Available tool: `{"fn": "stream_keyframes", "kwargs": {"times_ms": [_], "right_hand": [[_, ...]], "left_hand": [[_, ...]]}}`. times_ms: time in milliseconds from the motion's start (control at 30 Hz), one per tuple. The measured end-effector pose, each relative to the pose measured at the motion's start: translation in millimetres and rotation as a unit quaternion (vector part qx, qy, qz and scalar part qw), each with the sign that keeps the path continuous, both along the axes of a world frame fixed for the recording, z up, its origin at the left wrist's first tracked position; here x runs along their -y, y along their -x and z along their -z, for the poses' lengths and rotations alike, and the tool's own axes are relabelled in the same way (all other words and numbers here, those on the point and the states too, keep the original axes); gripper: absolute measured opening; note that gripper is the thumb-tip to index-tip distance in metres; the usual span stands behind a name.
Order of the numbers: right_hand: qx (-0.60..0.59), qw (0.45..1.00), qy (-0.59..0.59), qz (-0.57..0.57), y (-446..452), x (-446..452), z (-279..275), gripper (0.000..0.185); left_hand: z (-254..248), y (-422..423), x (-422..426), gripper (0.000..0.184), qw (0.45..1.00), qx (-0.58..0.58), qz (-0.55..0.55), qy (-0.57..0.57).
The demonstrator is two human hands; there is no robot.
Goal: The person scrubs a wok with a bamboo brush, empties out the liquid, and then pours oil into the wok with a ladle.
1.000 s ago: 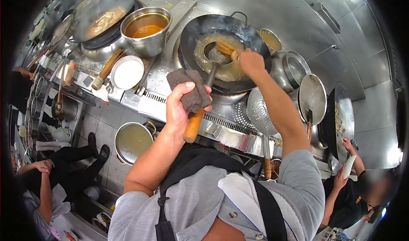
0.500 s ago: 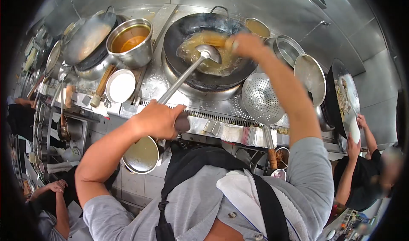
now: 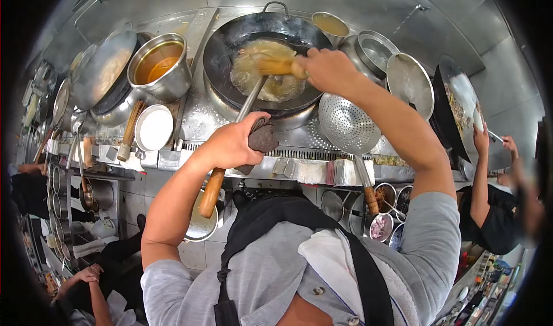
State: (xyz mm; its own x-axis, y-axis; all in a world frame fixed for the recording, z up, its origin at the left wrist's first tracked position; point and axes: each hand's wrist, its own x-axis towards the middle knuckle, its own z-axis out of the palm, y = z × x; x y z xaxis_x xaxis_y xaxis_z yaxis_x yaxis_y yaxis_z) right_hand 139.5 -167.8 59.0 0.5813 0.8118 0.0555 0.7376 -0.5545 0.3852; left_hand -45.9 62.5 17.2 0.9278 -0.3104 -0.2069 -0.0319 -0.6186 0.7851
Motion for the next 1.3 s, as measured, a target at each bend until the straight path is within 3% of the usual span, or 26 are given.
{"fn": "stream_keyframes", "kwargs": {"times_ms": [100,233,367,400,500,600,733,833,967,1033,1067,1167,1233,1267,1300], "right_hand": [[0.089,0.992,-0.046,0.073,-8.1,-6.0,-21.6,0.043],[-0.013,1.0,-0.006,0.022,6.4,-10.0,2.4,0.032],[0.027,0.993,-0.082,0.086,-8.5,6.5,1.8,0.023],[0.03,0.986,-0.151,0.064,-3.1,21.0,1.1,0.03],[0.032,0.977,-0.19,0.094,24.7,58.3,-0.8,0.039],[-0.06,0.968,-0.049,0.24,26.5,109.9,14.3,0.053],[-0.047,0.897,-0.35,0.267,50.0,158.9,14.5,0.06],[-0.146,0.775,-0.562,0.25,57.1,194.4,10.4,0.058],[-0.356,0.498,-0.736,0.289,85.3,233.9,-12.4,0.057],[-0.383,0.449,-0.77,0.243,98.0,238.4,-13.6,0.054],[-0.411,0.424,-0.777,0.217,100.2,245.8,-8.3,0.054],[-0.487,0.339,-0.792,0.147,110.9,254.6,4.5,0.052],[-0.513,0.296,-0.797,0.119,120.5,254.8,15.2,0.052],[-0.516,0.284,-0.8,0.112,123.9,254.9,23.7,0.052],[-0.513,0.252,-0.812,0.116,130.1,250.7,28.9,0.048]], "left_hand": [[-2.1,-1.1,-4.0,0.084,1.0,0.018,0.006,0.003],[-2.5,0.8,-6.4,0.085,1.0,-0.004,0.0,0.028],[9.2,-0.9,-16.9,0.082,0.994,0.018,-0.038,0.096],[7.4,1.9,-18.8,0.081,0.993,0.012,-0.04,0.111],[-9.8,10.6,-17.0,0.081,0.99,0.007,-0.047,0.136],[-22.3,19.3,-10.6,0.083,0.986,0.043,-0.021,0.161],[-46.1,23.9,8.2,0.09,0.979,0.04,0.069,0.188],[-49.5,7.5,33.4,0.088,0.938,0.034,0.165,0.302],[-46.5,-30.7,116.5,0.078,0.902,-0.067,0.145,0.401],[-44.5,-34.9,177.8,0.067,0.9,-0.121,0.113,0.403],[-27.7,-29.8,212.2,0.063,0.906,-0.091,0.076,0.407],[55.9,-9.6,306.8,0.062,0.885,-0.029,-0.017,0.465],[104.1,0.2,335.6,0.059,0.896,-0.084,-0.016,0.436],[98.7,5.8,334.0,0.046,0.891,-0.156,-0.018,0.427],[107.2,4.1,334.5,0.045,0.871,-0.224,-0.001,0.437]]}}
